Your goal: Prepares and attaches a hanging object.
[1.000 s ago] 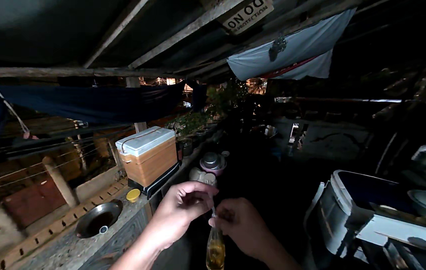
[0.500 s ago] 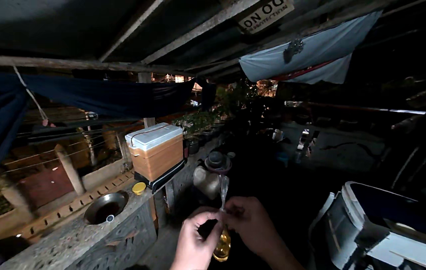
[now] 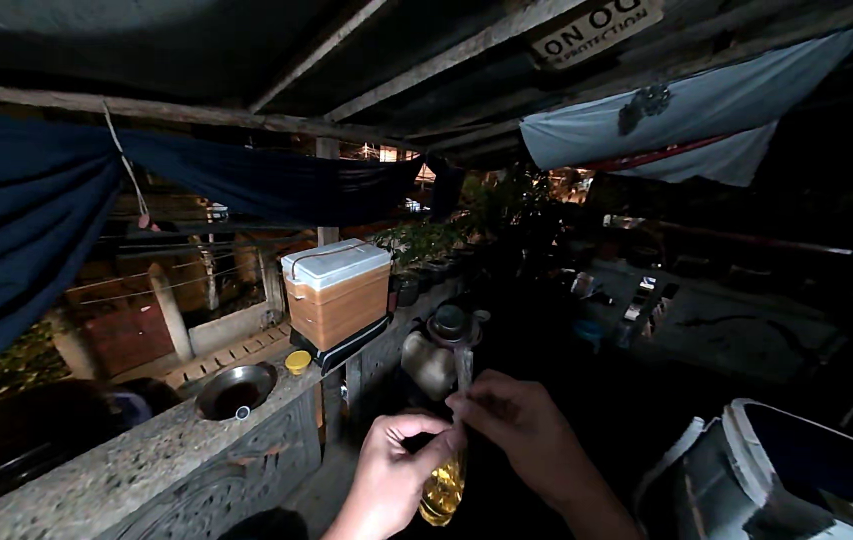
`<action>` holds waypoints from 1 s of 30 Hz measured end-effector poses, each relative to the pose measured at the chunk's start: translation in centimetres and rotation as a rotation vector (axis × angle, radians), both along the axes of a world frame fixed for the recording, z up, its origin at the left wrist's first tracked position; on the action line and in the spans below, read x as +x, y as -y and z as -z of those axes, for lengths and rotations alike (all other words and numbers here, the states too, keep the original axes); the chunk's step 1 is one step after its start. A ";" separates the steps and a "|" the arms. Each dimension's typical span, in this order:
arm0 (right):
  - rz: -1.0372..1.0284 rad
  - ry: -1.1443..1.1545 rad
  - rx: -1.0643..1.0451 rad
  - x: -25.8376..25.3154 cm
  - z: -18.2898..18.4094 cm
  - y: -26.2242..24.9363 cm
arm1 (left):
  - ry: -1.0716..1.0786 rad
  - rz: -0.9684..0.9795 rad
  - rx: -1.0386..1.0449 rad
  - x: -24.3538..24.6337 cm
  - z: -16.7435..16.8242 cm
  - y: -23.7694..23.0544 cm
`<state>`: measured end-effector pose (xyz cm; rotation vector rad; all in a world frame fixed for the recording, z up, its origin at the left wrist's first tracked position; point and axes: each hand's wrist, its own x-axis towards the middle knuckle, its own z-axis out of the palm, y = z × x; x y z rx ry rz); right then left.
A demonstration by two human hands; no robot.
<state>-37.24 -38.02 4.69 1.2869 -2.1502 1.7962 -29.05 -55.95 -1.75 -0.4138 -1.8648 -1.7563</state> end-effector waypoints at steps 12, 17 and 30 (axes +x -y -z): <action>-0.046 -0.022 0.007 -0.3 -2.1 0.1 | -0.062 0.017 -0.051 0.0 -0.8 0.5; -0.032 -0.097 -0.005 -0.4 -3.3 0.0 | -0.075 0.042 -0.073 -0.2 -1.3 0.7; -0.043 -0.130 -0.036 -0.5 -7.7 3.0 | -0.261 -0.107 -0.051 -1.4 -6.7 2.0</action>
